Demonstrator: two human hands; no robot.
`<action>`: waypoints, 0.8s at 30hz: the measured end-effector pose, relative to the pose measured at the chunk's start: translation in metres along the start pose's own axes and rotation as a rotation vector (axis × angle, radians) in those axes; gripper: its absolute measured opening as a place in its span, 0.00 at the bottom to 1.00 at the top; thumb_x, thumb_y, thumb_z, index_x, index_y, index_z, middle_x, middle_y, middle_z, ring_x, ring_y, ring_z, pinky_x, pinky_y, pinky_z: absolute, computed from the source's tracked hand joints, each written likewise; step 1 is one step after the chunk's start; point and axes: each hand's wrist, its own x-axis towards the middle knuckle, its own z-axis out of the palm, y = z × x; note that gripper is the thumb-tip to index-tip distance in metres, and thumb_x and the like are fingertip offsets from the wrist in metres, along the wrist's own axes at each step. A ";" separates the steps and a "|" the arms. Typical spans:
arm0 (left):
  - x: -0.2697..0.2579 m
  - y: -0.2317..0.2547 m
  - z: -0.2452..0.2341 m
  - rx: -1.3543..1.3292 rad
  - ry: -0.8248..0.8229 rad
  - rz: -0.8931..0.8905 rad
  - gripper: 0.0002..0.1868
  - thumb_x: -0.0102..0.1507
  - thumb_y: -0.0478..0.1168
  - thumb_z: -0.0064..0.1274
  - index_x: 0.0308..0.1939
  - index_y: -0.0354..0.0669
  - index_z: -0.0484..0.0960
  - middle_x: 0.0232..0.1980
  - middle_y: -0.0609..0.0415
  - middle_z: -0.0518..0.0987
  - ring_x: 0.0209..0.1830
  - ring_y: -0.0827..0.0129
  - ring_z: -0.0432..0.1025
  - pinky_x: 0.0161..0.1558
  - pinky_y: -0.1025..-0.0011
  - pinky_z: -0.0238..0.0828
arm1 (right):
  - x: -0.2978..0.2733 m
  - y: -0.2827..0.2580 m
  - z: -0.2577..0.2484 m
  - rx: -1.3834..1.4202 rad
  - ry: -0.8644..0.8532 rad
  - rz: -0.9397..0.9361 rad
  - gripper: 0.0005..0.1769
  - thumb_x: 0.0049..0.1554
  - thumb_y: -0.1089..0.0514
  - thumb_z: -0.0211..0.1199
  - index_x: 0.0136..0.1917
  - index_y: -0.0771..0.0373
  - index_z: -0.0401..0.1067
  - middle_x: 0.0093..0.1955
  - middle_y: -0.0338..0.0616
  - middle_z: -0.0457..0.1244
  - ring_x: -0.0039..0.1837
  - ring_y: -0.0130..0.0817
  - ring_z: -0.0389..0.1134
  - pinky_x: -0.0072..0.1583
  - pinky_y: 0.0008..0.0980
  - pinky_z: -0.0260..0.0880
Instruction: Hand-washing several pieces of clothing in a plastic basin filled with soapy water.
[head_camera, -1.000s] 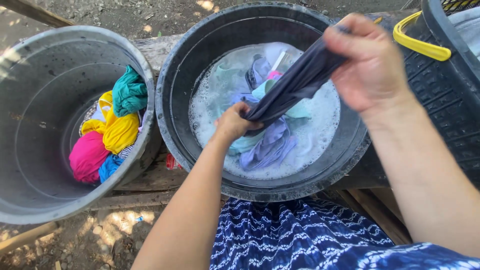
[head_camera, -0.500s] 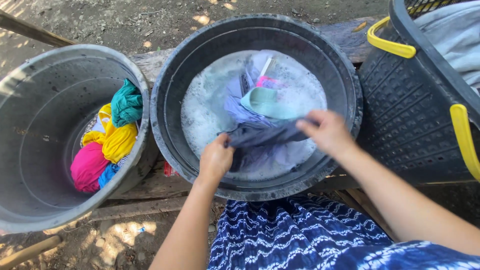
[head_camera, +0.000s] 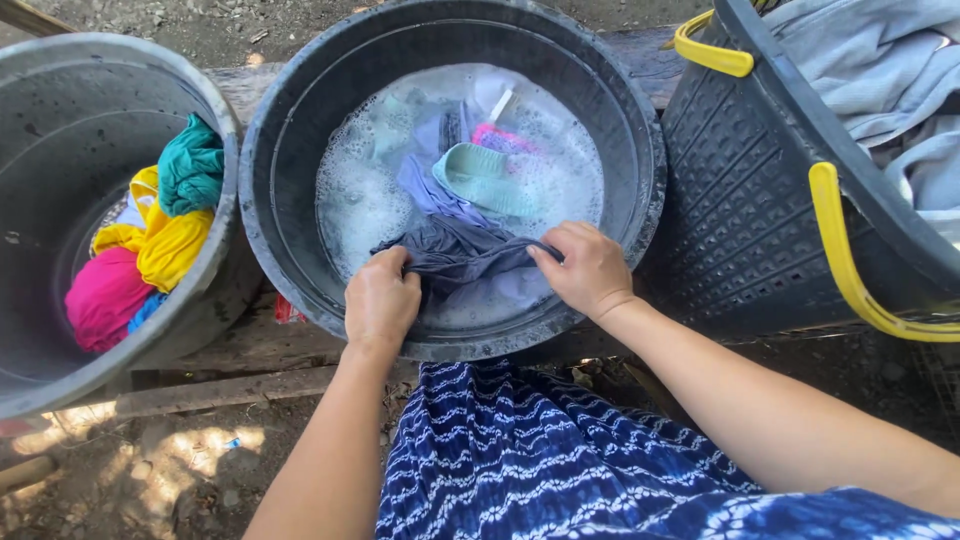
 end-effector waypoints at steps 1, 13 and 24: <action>0.000 0.000 0.000 -0.002 0.002 -0.005 0.10 0.58 0.38 0.52 0.43 0.41 0.82 0.48 0.43 0.82 0.47 0.44 0.75 0.51 0.51 0.71 | 0.000 0.000 0.000 -0.001 -0.004 -0.005 0.12 0.57 0.50 0.67 0.41 0.60 0.76 0.42 0.44 0.68 0.49 0.46 0.69 0.51 0.43 0.69; -0.001 0.002 -0.006 -0.098 0.054 -0.001 0.12 0.57 0.37 0.54 0.45 0.43 0.81 0.46 0.43 0.82 0.45 0.43 0.75 0.49 0.52 0.71 | 0.005 0.002 0.001 -0.002 -0.087 0.023 0.13 0.56 0.49 0.68 0.40 0.61 0.76 0.41 0.46 0.67 0.47 0.48 0.69 0.49 0.43 0.69; 0.006 0.005 -0.013 -0.172 -0.156 -0.129 0.13 0.57 0.39 0.54 0.45 0.47 0.81 0.41 0.43 0.83 0.47 0.46 0.76 0.52 0.53 0.71 | 0.007 0.002 0.001 -0.084 -0.150 0.116 0.15 0.56 0.47 0.67 0.41 0.61 0.77 0.41 0.47 0.68 0.47 0.48 0.69 0.50 0.44 0.70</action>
